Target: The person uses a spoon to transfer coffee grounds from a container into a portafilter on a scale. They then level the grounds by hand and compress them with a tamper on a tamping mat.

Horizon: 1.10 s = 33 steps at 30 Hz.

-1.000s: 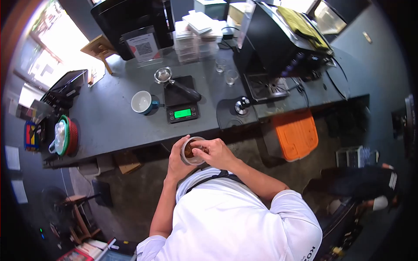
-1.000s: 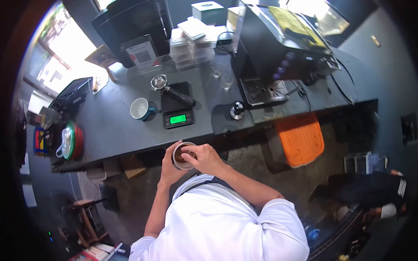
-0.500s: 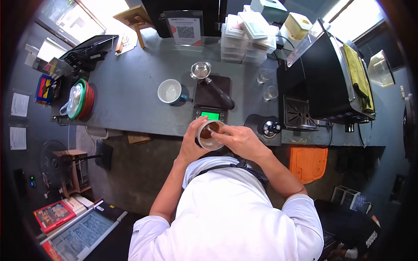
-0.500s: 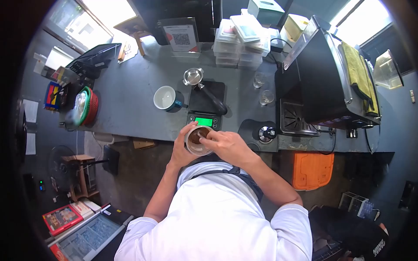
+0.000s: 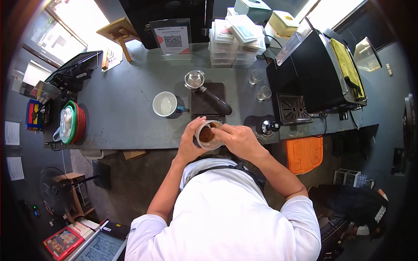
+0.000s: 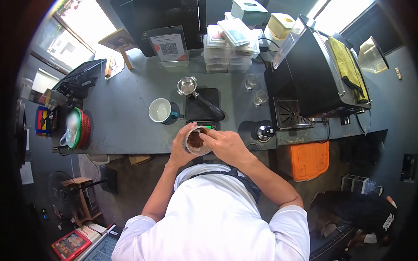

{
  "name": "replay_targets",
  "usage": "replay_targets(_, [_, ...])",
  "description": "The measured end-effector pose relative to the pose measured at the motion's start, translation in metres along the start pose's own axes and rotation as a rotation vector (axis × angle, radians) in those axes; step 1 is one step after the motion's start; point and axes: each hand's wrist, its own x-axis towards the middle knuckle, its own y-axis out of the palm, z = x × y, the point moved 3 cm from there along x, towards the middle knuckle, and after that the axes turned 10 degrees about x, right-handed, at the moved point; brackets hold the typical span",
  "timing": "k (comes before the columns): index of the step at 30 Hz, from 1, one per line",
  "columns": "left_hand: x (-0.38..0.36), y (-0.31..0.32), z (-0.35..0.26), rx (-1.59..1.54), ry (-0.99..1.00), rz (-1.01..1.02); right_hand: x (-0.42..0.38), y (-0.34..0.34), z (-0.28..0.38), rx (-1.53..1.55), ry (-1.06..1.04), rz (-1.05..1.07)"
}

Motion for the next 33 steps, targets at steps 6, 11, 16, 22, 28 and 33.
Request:
replay_targets(6, [0.005, 0.002, 0.000, 0.001, 0.052, -0.027, 0.004, 0.013, 0.001, 0.067, 0.041, -0.071])
replay_targets(11, [0.002, 0.004, -0.003, -0.016, 0.043, -0.044, 0.002, 0.009, 0.004, 0.094, -0.024, -0.154])
replay_targets(16, [-0.001, -0.001, -0.010, 0.128, 0.113, -0.057, -0.002, 0.015, 0.001, 0.023, -0.005, -0.122])
replay_targets(22, [-0.013, 0.011, -0.010, -0.026, -0.040, -0.022, -0.016, 0.014, 0.002, 0.209, 0.078, 0.005])
replay_targets(28, [-0.011, 0.017, -0.015, 0.094, 0.052, -0.070, -0.016, -0.002, 0.003, 0.138, 0.073, -0.239])
replay_targets(33, [-0.002, 0.011, -0.015, 0.096, 0.118, -0.167, -0.023, 0.018, 0.008, 0.149, 0.202, -0.206])
